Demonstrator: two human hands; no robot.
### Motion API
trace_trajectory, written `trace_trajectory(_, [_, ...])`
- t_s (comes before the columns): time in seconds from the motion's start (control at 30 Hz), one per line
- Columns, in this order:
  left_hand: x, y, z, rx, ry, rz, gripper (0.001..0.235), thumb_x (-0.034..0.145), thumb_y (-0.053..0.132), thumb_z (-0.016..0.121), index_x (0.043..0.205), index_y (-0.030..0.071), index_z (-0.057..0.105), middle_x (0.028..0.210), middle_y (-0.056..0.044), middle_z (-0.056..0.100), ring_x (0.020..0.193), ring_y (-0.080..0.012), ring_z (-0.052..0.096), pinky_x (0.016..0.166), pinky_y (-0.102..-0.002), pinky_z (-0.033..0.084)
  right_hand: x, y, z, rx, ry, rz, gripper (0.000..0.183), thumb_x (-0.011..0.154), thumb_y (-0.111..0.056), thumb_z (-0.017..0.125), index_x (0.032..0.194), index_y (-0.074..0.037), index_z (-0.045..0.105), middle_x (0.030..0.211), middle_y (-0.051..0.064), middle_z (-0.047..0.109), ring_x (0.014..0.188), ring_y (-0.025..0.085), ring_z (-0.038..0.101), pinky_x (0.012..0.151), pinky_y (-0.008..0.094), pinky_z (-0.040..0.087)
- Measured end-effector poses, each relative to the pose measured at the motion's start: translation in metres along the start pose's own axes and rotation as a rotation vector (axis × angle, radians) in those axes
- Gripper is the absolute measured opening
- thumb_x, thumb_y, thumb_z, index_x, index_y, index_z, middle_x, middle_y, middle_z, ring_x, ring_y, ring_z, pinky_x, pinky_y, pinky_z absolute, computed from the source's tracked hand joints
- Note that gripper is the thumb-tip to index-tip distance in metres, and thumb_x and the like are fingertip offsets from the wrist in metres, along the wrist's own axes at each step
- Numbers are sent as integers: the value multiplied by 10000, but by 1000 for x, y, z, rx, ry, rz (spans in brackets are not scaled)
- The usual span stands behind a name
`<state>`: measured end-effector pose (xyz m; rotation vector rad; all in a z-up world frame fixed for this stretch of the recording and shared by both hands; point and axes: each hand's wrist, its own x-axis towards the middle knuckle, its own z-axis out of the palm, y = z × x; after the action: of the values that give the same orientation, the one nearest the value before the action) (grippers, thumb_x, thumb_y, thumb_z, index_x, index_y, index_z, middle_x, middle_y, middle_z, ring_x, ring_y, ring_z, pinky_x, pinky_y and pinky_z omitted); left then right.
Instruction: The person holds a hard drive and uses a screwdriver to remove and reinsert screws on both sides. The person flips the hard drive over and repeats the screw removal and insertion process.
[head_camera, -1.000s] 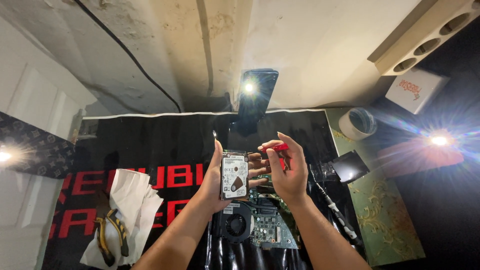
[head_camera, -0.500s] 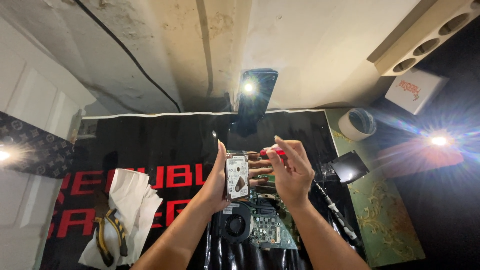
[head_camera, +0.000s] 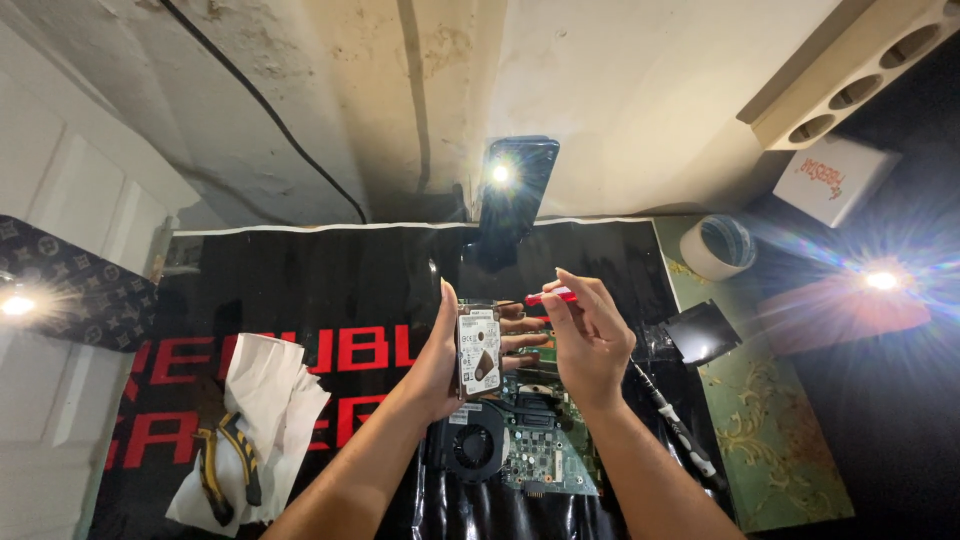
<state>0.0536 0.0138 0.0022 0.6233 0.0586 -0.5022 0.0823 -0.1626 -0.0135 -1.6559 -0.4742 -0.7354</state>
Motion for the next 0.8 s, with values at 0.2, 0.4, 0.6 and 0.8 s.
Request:
trace_trajectory(0.2, [2,-4,-7,-41,-34,-5,988,951,794,213,1359,-57,507,1318,-337,620,1292,-503,591,1103,-625,454,14,-32,9,118,-90,36,371,1013,71,553,1381,123,547,1103,283,719,976,337,745,853,442,620])
trace_trajectory(0.4, [2,-3,-4,24,-52,24,1064,949,806,171,1384,-98,523,1346,-355,606,1310,-514,570,1098,-640,444,5,-12,3,-71,-31,16,313,894,-59,798,1196,4,745,982,113,716,732,124,610,574,223,442])
trace_trajectory(0.6, [-1,-1,-2,-34,-13,-6,1000,953,794,211,1369,-69,499,1321,-341,618,1277,-486,606,1081,-606,476,13,-27,5,26,-59,25,337,1006,46,600,1340,90,615,1053,242,717,894,282,715,782,365,585])
trace_trajectory(0.8, [1,-2,-1,10,0,7,1066,942,809,192,1397,-113,475,1339,-371,601,1305,-519,574,1095,-641,443,4,-15,3,-2,-40,27,322,944,28,702,1263,67,678,999,194,752,880,262,754,725,337,598])
